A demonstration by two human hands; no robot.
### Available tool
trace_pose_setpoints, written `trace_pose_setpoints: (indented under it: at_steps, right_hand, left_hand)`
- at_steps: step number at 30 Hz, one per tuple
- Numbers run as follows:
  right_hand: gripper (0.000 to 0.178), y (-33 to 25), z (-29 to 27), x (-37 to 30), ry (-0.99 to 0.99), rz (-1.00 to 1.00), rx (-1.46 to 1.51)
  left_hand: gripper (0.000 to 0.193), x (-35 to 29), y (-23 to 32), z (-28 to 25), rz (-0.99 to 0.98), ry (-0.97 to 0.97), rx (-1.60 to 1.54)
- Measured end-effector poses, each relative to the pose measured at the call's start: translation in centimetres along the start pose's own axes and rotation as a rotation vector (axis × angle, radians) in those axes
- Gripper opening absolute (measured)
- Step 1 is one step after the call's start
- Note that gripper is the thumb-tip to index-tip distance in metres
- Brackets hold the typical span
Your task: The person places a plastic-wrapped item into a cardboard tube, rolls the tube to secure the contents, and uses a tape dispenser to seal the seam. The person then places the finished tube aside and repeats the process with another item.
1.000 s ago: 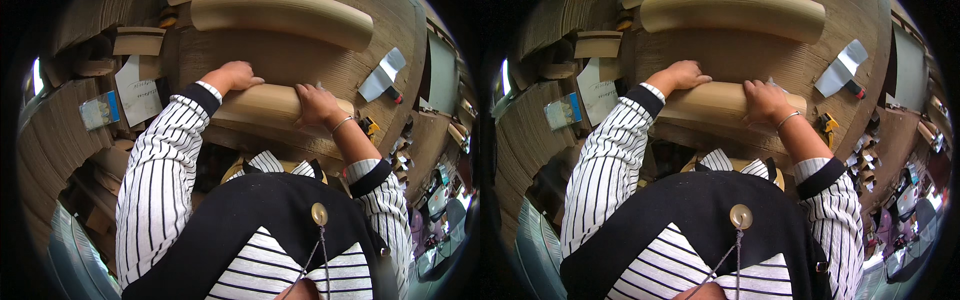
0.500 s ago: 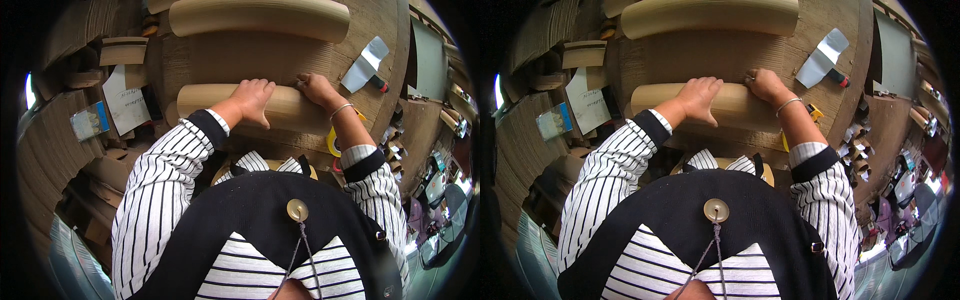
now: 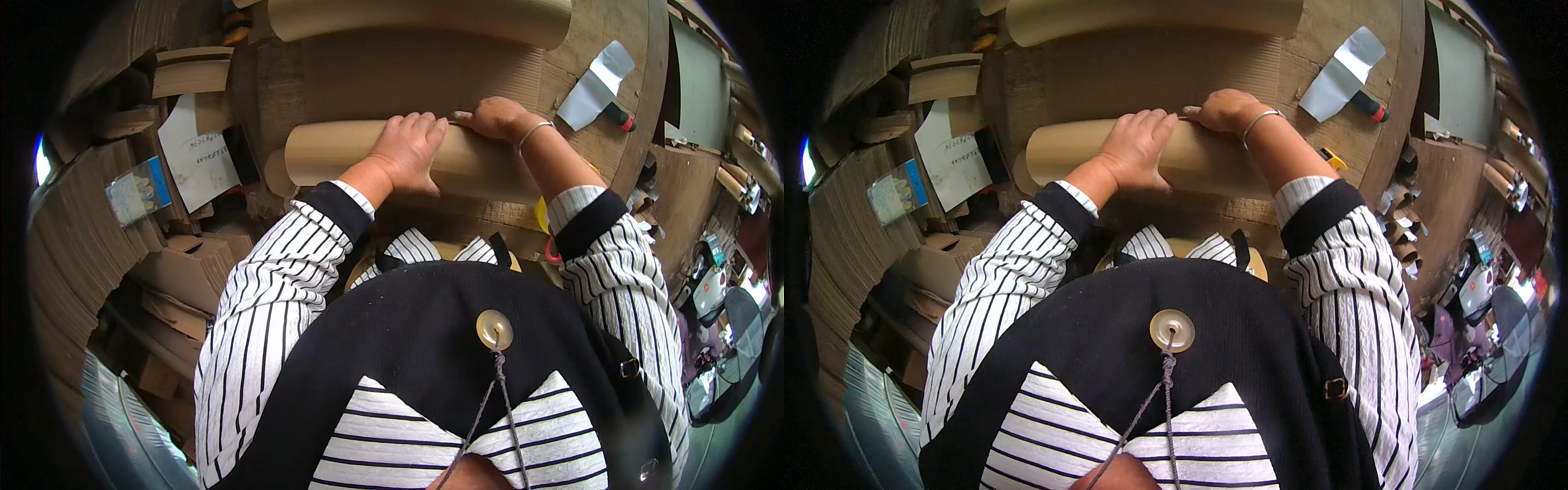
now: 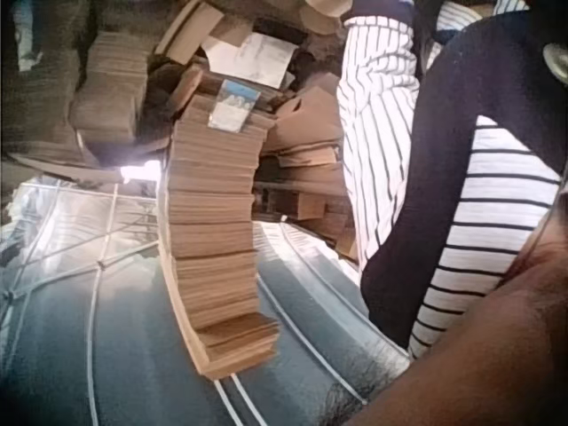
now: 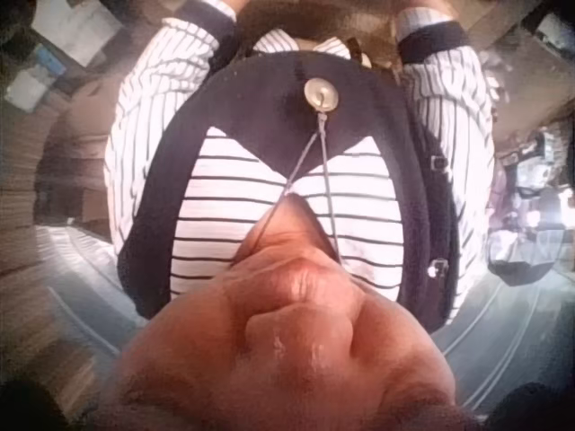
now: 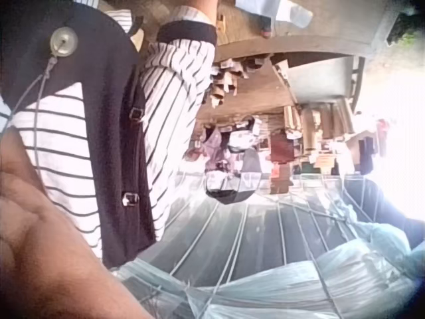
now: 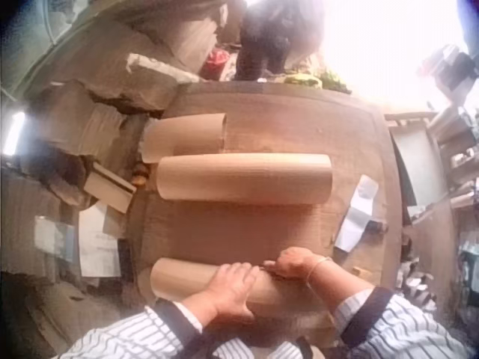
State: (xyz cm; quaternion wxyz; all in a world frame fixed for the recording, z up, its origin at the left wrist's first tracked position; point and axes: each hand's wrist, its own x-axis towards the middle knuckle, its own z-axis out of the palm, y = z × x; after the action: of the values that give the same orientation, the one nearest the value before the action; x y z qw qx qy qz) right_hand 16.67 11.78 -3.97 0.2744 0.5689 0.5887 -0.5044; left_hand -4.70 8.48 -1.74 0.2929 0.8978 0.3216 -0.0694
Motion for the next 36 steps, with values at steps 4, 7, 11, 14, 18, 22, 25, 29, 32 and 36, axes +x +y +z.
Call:
trace_pose_setpoints:
  at_steps: [4,7,11,14,18,22,25,29,32,36]
  right_hand:
    - [0.075,0.7,0.4,1.2,0.033,-0.053,0.006]
    - [0.075,0.5,-0.3,1.4,0.002,-0.057,0.054]
    - [0.075,1.3,0.5,1.8,0.008,-0.005,0.141]
    - [0.068,1.9,1.1,-1.1,0.102,-0.041,0.143]
    - [0.073,1.3,6.7,-10.2,0.798,-0.15,-0.078]
    - [0.058,2.5,14.4,-10.4,0.979,-0.114,-0.299]
    - [0.055,2.7,15.5,-8.9,1.079,-0.063,-0.343]
    - [0.06,2.6,15.2,-8.6,1.139,-0.071,-0.301]
    - [0.06,2.1,13.0,-9.4,1.063,-0.046,-0.195]
    - [0.062,2.5,11.3,-8.9,1.087,-0.064,-0.17]
  left_hand:
    - [0.11,0.5,-0.7,0.5,0.014,0.011,-0.015]
    - [0.11,1.1,-1.1,-0.2,0.006,-0.046,-0.053]
    - [0.111,2.4,-1.8,-0.5,0.017,-0.144,-0.081]
    - [0.112,3.2,-2.1,-1.2,-0.029,-0.236,-0.08]
    - [0.113,4.3,-2.5,-1.7,-0.035,-0.338,-0.106]
    - [0.108,4.2,-2.5,-1.8,0.002,-0.299,-0.136]
    - [0.103,4.2,-2.5,-1.5,0.019,-0.254,-0.142]
    - [0.103,4.8,-2.8,-1.9,0.012,-0.294,-0.149]
    - [0.101,5.9,-2.7,-2.6,-0.042,-0.419,-0.166]
    - [0.097,7.5,-4.0,-2.9,-0.051,-0.537,-0.218]
